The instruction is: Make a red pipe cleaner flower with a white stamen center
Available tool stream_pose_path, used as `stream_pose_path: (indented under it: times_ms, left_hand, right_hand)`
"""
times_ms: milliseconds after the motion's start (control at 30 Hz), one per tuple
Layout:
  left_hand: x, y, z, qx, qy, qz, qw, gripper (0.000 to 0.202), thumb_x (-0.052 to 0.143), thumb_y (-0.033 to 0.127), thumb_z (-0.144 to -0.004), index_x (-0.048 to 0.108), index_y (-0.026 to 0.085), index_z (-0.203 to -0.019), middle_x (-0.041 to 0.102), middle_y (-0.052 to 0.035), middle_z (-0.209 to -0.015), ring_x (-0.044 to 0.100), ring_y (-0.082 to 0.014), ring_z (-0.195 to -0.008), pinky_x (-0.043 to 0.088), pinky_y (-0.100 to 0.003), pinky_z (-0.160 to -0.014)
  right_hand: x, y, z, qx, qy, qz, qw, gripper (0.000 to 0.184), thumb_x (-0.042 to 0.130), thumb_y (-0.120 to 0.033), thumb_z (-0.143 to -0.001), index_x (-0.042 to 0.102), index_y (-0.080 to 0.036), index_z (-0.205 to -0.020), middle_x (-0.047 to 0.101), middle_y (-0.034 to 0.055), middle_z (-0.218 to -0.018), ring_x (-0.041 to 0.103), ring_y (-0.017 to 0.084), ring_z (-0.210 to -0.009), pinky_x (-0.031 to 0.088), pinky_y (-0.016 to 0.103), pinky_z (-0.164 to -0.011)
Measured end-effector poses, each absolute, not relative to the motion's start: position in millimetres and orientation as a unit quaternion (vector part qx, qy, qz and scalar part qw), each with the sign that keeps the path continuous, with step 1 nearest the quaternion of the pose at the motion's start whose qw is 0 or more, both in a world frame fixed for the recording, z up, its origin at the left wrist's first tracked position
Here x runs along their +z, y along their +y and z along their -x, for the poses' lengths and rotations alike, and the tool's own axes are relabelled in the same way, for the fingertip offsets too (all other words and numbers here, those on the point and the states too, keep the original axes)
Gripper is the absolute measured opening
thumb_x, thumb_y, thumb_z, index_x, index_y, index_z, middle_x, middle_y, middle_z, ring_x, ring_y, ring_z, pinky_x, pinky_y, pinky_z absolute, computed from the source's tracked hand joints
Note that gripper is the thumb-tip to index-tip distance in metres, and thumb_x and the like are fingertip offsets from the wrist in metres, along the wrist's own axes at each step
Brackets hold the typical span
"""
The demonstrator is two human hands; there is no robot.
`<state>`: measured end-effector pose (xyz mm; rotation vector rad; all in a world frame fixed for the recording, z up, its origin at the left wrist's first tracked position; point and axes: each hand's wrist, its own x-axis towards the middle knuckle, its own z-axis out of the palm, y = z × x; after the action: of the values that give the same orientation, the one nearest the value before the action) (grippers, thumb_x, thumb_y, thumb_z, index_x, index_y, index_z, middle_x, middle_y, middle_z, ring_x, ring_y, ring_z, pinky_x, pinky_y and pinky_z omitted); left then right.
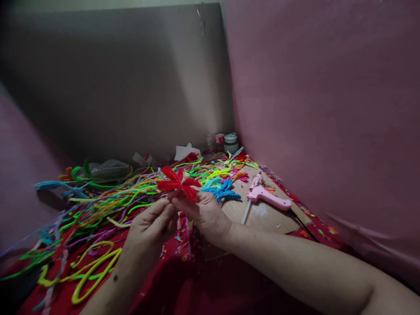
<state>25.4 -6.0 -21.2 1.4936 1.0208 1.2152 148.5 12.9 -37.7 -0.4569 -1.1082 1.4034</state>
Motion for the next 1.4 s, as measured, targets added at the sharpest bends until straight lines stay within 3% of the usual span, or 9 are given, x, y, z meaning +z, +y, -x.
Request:
stream_pose_path:
  times_ms: [167, 367, 567, 733, 867, 1067, 1200, 1400]
  left_hand:
    - [-12.5, -6.2, -24.0, 0.457, 0.323, -0.488, 0.67, 0.012, 0.058, 0.031, -0.08, 0.058, 0.019, -0.082, 0.029, 0.009, -0.048, 0.017, -0.0028, -0.039, 0.017, -0.014, -0.038]
    - [-15.9, -1.7, -18.2, 0.419, 0.265, -0.503, 0.708, 0.017, 0.056, 0.03, -0.082, 0.06, 0.016, -0.073, 0.03, 0.0084, -0.045, 0.015, -0.0018, -0.037, 0.018, -0.014, -0.036]
    - [-15.6, -9.1, -25.8, 0.478, 0.392, -0.621, 0.482, 0.02, 0.057, 0.028, -0.081, 0.059, 0.017, -0.098, 0.048, 0.0045, -0.058, 0.04, -0.0063, -0.049, 0.034, -0.018, -0.047]
    - [-12.9, -9.7, -19.5, 0.5, 0.402, -0.667, 0.381, 0.02, 0.057, 0.018, -0.077, 0.058, 0.017, -0.097, 0.063, -0.0035, -0.09, 0.058, -0.0138, -0.078, 0.048, -0.026, -0.074]
    - [-4.5, -4.7, -7.6, 0.587, 0.39, -0.652, 0.28, 0.036, 0.057, 0.014, -0.075, 0.053, 0.021, -0.11, 0.06, -0.0045, -0.1, 0.06, -0.0154, -0.087, 0.049, -0.028, -0.079]
    - [6.3, -8.4, -5.1, 0.585, 0.324, -0.74, -0.071, 0.055, 0.059, 0.006, -0.074, 0.05, 0.031, -0.123, 0.048, -0.0066, -0.121, 0.053, -0.0211, -0.105, 0.049, -0.034, -0.081]
    - [4.8, -10.9, -1.7, 0.522, 0.323, -0.768, -0.183, 0.039, 0.06, 0.005, -0.074, 0.059, 0.024, -0.108, 0.056, -0.0073, -0.109, 0.054, -0.0211, -0.102, 0.046, -0.036, -0.084]
    - [-3.3, -16.1, 5.6, 0.472, 0.338, -0.784, -0.22, 0.032, 0.056, 0.002, -0.073, 0.059, 0.016, -0.102, 0.065, -0.0092, -0.098, 0.058, -0.0215, -0.091, 0.044, -0.037, -0.083]
  right_hand:
    - [-35.6, 13.2, -149.0, 0.633, -0.473, 0.157, 0.592, 0.014, 0.072, -0.033, -0.069, 0.069, -0.02, -0.068, 0.049, -0.0042, -0.057, 0.035, 0.009, -0.054, 0.029, 0.023, -0.053]
    - [-38.7, 13.0, -149.6, 0.637, -0.472, 0.131, 0.595, 0.013, 0.074, -0.03, -0.067, 0.071, -0.021, -0.076, 0.051, -0.0049, -0.058, 0.037, 0.007, -0.054, 0.033, 0.023, -0.057]
    - [-38.0, 12.5, -149.7, 0.628, -0.437, 0.188, 0.616, 0.017, 0.074, -0.033, -0.066, 0.072, -0.023, -0.079, 0.055, -0.0038, -0.06, 0.036, 0.007, -0.049, 0.032, 0.021, -0.048]
    - [-31.5, 11.2, -151.9, 0.592, -0.481, 0.181, 0.621, 0.016, 0.072, -0.034, -0.067, 0.072, -0.023, -0.078, 0.06, -0.002, -0.064, 0.046, 0.01, -0.056, 0.038, 0.024, -0.055]
    - [-27.7, 6.9, -152.2, 0.591, -0.512, 0.164, 0.601, 0.013, 0.071, -0.033, -0.069, 0.072, -0.024, -0.078, 0.065, 0.0, -0.071, 0.055, 0.014, -0.067, 0.043, 0.029, -0.066]
    - [-46.9, -0.5, -141.9, 0.631, -0.516, 0.133, 0.563, 0.014, 0.072, -0.03, -0.067, 0.071, -0.025, -0.081, 0.065, -0.0007, -0.076, 0.059, 0.017, -0.08, 0.046, 0.032, -0.074]
    - [-54.3, -5.5, -139.1, 0.606, -0.526, 0.136, 0.581, 0.011, 0.067, -0.026, -0.074, 0.07, -0.027, -0.084, 0.064, -0.0004, -0.078, 0.058, 0.017, -0.087, 0.045, 0.034, -0.079]
    - [-48.1, -9.5, -144.4, 0.563, -0.553, 0.143, 0.598, 0.017, 0.065, -0.024, -0.077, 0.071, -0.032, -0.091, 0.064, 0.0018, -0.086, 0.058, 0.019, -0.092, 0.043, 0.038, -0.086]
